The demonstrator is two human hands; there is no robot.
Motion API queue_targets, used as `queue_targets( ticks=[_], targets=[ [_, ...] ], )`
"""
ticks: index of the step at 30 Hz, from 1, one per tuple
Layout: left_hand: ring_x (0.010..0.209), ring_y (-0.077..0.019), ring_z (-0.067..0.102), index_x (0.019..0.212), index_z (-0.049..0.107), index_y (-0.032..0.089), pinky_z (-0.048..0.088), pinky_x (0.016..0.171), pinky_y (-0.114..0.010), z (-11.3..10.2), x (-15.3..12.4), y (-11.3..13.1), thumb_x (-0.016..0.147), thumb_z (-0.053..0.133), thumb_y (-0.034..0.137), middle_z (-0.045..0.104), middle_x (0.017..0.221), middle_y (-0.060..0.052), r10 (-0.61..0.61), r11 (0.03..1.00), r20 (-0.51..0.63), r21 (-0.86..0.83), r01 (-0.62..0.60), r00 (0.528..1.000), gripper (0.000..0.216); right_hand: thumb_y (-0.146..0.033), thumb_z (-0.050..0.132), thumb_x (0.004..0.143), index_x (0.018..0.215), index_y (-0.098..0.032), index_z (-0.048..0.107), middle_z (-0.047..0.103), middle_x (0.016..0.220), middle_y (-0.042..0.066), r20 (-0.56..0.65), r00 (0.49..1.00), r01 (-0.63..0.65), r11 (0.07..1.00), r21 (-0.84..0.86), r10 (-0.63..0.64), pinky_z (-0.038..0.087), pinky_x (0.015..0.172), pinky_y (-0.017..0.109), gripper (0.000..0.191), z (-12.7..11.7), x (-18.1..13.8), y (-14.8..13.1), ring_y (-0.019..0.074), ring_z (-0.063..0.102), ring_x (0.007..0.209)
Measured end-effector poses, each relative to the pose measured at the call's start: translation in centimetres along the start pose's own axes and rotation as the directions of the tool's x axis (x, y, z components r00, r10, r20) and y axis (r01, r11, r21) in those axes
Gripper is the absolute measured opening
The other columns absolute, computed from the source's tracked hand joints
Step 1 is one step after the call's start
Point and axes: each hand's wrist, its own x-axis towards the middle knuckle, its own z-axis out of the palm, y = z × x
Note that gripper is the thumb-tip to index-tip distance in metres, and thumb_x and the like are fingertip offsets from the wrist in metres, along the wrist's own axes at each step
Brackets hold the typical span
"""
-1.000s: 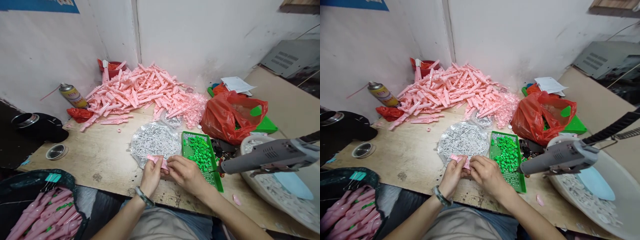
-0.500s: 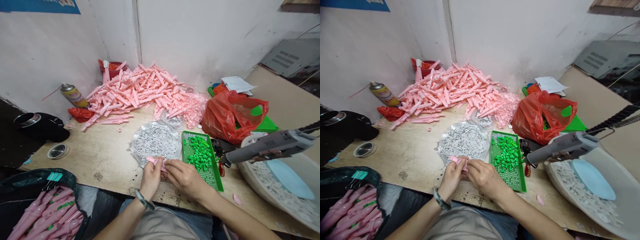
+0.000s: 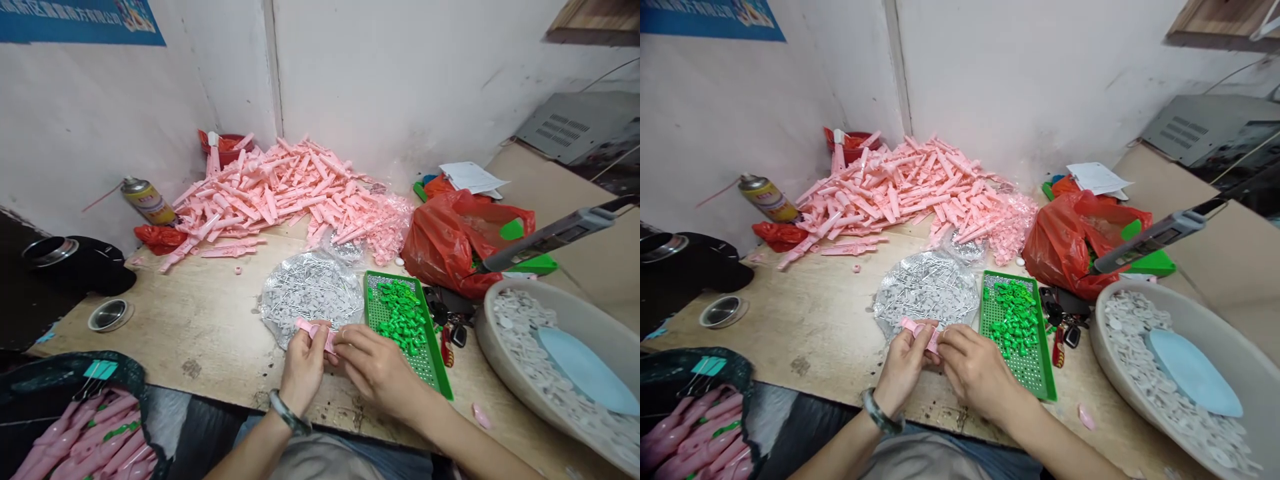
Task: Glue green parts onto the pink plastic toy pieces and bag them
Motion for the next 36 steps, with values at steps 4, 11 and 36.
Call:
queue_targets(
  ticks=[4, 11, 36],
  targets=[
    [0.051, -0.0153, 0.061, 0.102, 0.061, 0.011, 0.053, 0.053, -0.028, -0.3, 0.2, 0.1, 0.073, 0.071, 0.058, 0.069, 0.071, -0.004, -0.029, 0.999, -0.025, -0.039, 0.028, 0.999, 0.056, -0.01, 0.047, 0.093, 0.106, -0.018, 0.068, 0.067, 0.103, 0.008, -0.044, 0.981, -0.187, 0.982, -0.013, 0.187, 0.053, 0.084, 0.038, 0.025, 0.1, 0.7, 2.8, 0.0217, 0.06, 0.096],
    [0.05, -0.0145, 0.059, 0.101, 0.06, 0.011, 0.054, 0.052, -0.03, -0.1, 0.0, 0.1, 0.073, 0.071, 0.059, 0.071, 0.077, -0.006, -0.027, 0.997, -0.008, -0.067, 0.027, 1.0, 0.057, -0.017, 0.055, 0.093, 0.084, -0.019, 0.072, 0.066, 0.092, 0.009, 0.11, 0.895, -0.325, 0.803, -0.5, 0.432, 0.046, 0.071, 0.033, 0.019, 1.9, 3.3, 7.5, 0.0253, 0.057, 0.091],
    [0.048, -0.0126, 0.053, 0.09, 0.063, 0.016, 0.042, 0.047, -0.024, -1.4, -0.1, 0.2, 0.074, 0.07, 0.054, 0.062, 0.062, 0.0, -0.198, 0.973, 0.164, -0.089, 0.214, 0.966, 0.042, -0.03, 0.061, 0.091, 0.108, -0.02, 0.059, 0.066, 0.091, 0.002, 0.199, 0.874, -0.482, 0.734, 0.479, 0.444, 0.053, 0.067, 0.027, 0.02, 2.5, 1.8, 4.3, 0.0146, 0.062, 0.076]
  ],
)
